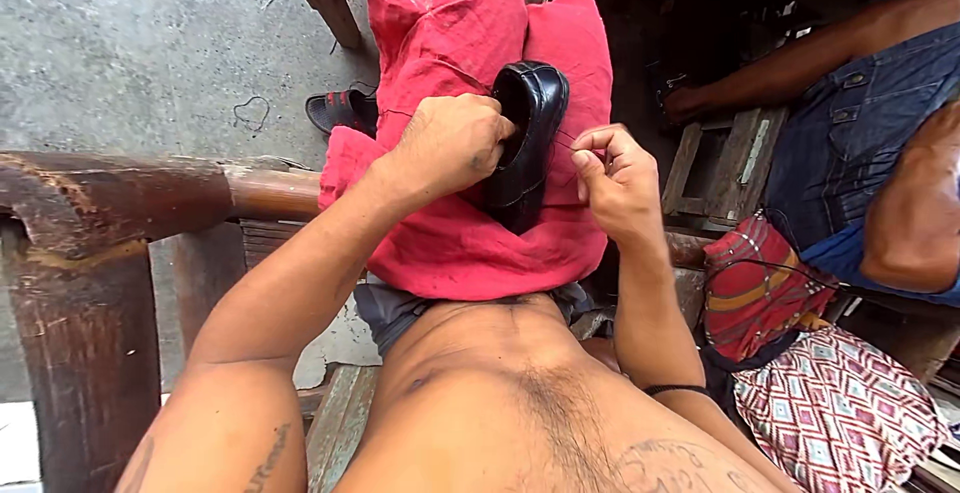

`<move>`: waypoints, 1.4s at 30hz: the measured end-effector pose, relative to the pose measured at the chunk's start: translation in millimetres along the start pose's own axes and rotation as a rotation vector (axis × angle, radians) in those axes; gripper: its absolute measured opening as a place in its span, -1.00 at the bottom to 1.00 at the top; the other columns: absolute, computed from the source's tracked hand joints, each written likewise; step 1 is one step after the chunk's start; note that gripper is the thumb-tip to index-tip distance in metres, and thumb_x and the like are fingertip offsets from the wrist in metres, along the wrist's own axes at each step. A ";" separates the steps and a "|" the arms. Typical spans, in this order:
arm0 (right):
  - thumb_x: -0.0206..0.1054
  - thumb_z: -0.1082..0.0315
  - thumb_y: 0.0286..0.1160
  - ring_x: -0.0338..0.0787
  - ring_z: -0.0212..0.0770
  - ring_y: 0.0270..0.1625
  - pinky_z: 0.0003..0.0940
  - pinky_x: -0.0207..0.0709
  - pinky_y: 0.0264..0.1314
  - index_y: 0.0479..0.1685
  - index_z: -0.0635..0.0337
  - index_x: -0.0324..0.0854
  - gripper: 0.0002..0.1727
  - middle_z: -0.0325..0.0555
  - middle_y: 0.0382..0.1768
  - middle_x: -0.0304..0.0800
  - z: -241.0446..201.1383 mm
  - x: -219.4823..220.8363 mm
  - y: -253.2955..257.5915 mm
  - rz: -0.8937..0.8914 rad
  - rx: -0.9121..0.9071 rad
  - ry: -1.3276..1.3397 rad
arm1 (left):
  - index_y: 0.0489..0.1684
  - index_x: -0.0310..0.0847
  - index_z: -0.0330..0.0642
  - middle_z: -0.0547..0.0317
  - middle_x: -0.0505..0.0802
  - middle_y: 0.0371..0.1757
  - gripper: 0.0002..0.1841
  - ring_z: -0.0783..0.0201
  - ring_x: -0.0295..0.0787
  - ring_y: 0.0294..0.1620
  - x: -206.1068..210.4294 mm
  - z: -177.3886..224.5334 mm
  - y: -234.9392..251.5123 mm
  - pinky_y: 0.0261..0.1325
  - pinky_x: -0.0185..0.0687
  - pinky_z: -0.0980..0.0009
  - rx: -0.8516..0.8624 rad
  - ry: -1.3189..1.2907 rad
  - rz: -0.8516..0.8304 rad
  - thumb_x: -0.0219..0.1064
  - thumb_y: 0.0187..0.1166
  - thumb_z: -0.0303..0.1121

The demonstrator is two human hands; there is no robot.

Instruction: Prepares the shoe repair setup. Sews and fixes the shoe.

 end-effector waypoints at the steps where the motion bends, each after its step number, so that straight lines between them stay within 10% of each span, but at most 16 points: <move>1: 0.19 0.38 0.73 0.47 -0.49 -0.69 -0.62 0.37 -0.69 -0.05 0.15 0.65 -0.87 -0.23 -0.42 0.70 2.8 1.9 -6.5 -0.127 0.026 0.156 | -0.06 0.83 -0.08 -0.06 0.84 -0.10 -0.71 -0.15 0.84 -0.03 1.4 -0.6 -0.1 -0.24 0.60 -0.19 -0.017 0.012 -0.021 0.10 0.67 -0.34; 5: 0.16 -0.14 0.74 0.56 -0.14 -0.65 -0.02 0.37 -0.61 -0.50 0.02 0.71 -0.47 -0.16 -0.70 0.58 28.7 -24.9 -4.3 -0.066 0.234 -0.402 | -0.05 0.82 -0.10 -0.08 0.84 -0.11 -0.70 -0.17 0.83 -0.04 3.2 -2.3 6.0 -0.25 0.58 -0.21 -0.029 0.035 -0.061 0.08 0.68 -0.33; 7: 0.24 -0.14 0.67 0.82 0.00 -0.29 0.25 0.56 -0.19 -0.13 -0.04 0.89 -0.56 -0.07 -0.38 0.87 25.5 -32.6 15.9 0.090 0.266 -0.558 | -0.08 0.81 -0.11 -0.08 0.84 -0.10 -0.70 -0.17 0.83 -0.01 3.9 -1.4 10.1 -0.23 0.58 -0.22 -0.021 0.040 -0.072 0.08 0.68 -0.33; 9: 0.31 0.02 0.65 0.84 -0.10 -0.16 0.11 0.63 -0.06 0.17 -0.11 0.86 -0.67 -0.13 -0.17 0.91 22.4 -16.6 28.7 0.060 0.156 -0.488 | -0.10 0.80 -0.14 -0.09 0.84 -0.10 -0.71 -0.18 0.83 -0.01 3.7 -0.7 10.8 -0.22 0.59 -0.23 -0.013 0.034 -0.063 0.08 0.68 -0.33; 12: 0.33 0.36 0.64 0.75 -0.40 -0.01 -0.48 0.70 0.03 -0.02 0.15 0.80 -0.84 -0.17 0.12 0.72 20.5 -20.9 7.5 -0.082 -0.047 -0.102 | -0.03 0.78 -0.14 -0.11 0.83 -0.08 -0.71 -0.21 0.82 0.00 -16.3 -11.9 -8.5 -0.17 0.61 -0.30 -0.019 0.009 0.017 0.07 0.68 -0.36; 14: 0.33 0.36 0.66 0.76 -0.42 -0.09 -0.50 0.71 -0.14 -0.04 0.13 0.80 -0.86 -0.17 0.29 0.70 47.7 -62.3 -22.6 -0.100 -0.017 -0.132 | 0.08 0.77 -0.14 -0.18 0.85 -0.02 -0.67 -0.29 0.80 0.08 -43.8 -48.4 -41.3 -0.02 0.59 -0.41 -0.129 0.008 0.073 0.04 0.72 -0.32; 17: 0.34 0.16 0.68 0.82 0.06 0.06 0.26 0.65 0.05 -0.02 0.00 0.82 -0.81 -0.04 0.11 0.83 139.1 -131.6 -66.8 -0.078 0.464 -0.635 | -0.07 0.77 -0.15 -0.21 0.79 -0.17 -0.66 -0.30 0.75 -0.05 -63.8 -116.4 -87.3 -0.11 0.49 -0.41 -0.225 0.000 0.070 0.03 0.71 -0.25; 19: 0.38 0.14 0.65 0.76 0.42 0.18 0.63 0.44 0.12 0.12 0.14 0.78 -0.71 0.31 0.13 0.80 156.6 -139.6 -67.8 -0.080 0.680 -0.665 | -0.39 0.80 -0.05 0.13 0.78 -0.09 -0.73 0.08 0.69 0.04 -60.1 -121.5 -98.5 0.02 0.52 -0.01 -0.072 -0.244 0.095 0.14 0.51 -0.27; 22: 0.44 0.15 0.55 0.82 -0.06 0.12 -0.03 0.75 0.00 0.51 0.22 0.56 -0.42 0.13 0.61 0.50 90.3 -77.3 -18.2 0.009 0.311 -0.324 | -0.66 0.70 0.10 0.26 0.87 0.25 -0.71 0.18 0.65 0.49 -56.2 -68.3 -77.1 0.64 0.47 0.15 0.263 -1.125 0.087 0.20 0.52 -0.34; 25: 0.48 0.16 0.49 0.81 -0.13 0.17 -0.09 0.74 0.01 0.45 0.16 0.63 -0.45 -0.01 0.82 0.20 33.4 -5.2 17.7 -0.011 0.042 -0.301 | -0.61 0.67 0.10 0.38 0.88 -0.33 -0.70 0.27 0.88 -0.09 -63.6 -20.1 -50.7 0.24 0.75 0.11 0.462 -1.501 0.060 0.18 0.60 -0.30; 27: 0.33 0.22 0.65 0.75 -0.30 0.34 -0.26 0.69 0.27 0.09 0.11 0.80 -0.76 -0.14 0.77 0.33 22.4 2.5 21.5 -0.021 0.001 -0.232 | -0.42 0.72 0.03 0.40 0.85 -0.33 -0.75 0.43 0.82 -0.22 -68.4 -16.5 -48.8 -0.01 0.80 0.35 0.292 -1.214 0.118 0.15 0.65 -0.35; 30: 0.21 0.39 0.68 0.71 -0.52 -0.29 -0.56 0.58 -0.38 -0.19 0.25 0.77 -0.78 -0.07 0.50 0.66 8.3 -14.2 23.1 -0.091 -0.110 0.343 | -0.05 0.80 -0.13 0.27 0.86 -0.01 -0.73 0.54 0.75 -0.05 -67.5 -22.0 -59.7 0.09 0.67 0.51 0.000 -0.511 0.183 0.11 0.68 -0.38; 33: 0.17 0.30 0.78 0.69 -0.52 -0.54 -0.57 0.54 -0.56 -0.15 0.11 0.68 -0.81 -0.13 0.00 0.92 6.1 -19.9 25.5 -0.126 -0.150 0.887 | 0.14 0.81 -0.21 0.00 0.86 0.25 -0.67 0.22 0.78 0.30 -52.6 -12.6 -59.3 0.42 0.63 0.22 -0.022 -0.222 0.178 0.09 0.74 -0.37; 35: 0.24 0.37 0.71 0.60 -0.50 -0.55 -0.56 0.51 -0.54 -0.09 0.20 0.65 -0.89 -0.30 -0.36 0.79 12.3 -17.4 33.3 0.020 -0.055 0.515 | 0.28 0.77 -0.23 -0.07 0.80 0.39 -0.63 -0.03 0.72 0.45 -41.7 -7.0 -58.9 0.52 0.52 -0.04 -0.039 -0.079 0.148 0.04 0.79 -0.36; 37: 0.49 -0.03 0.49 0.63 -0.34 -0.34 -0.27 0.56 -0.25 0.03 0.14 0.74 -0.58 -0.24 -0.30 0.72 22.6 -5.0 40.1 0.042 0.116 -0.055 | 0.34 0.73 -0.22 -0.09 0.79 0.39 -0.61 -0.11 0.71 0.43 -36.7 -4.3 -62.7 0.47 0.50 -0.13 -0.071 -0.012 0.121 0.02 0.80 -0.36; 42: 0.41 -0.35 0.39 0.75 -0.07 -0.14 0.08 0.53 -0.14 -0.21 0.11 0.73 -0.38 -0.10 -0.20 0.76 25.4 13.7 48.1 -0.020 0.233 -0.400 | 0.48 0.64 -0.26 -0.09 0.74 -0.07 -0.56 0.06 0.68 -0.14 -26.9 -4.3 -117.6 -0.07 0.61 0.09 -0.110 -0.167 -0.003 0.07 0.78 -0.26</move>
Point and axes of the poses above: each hand's wrist, its own y-axis towards the middle knuckle, its own x-axis out of the palm, z = x × y, the point moved 8 cm from there along y, towards the middle knuckle
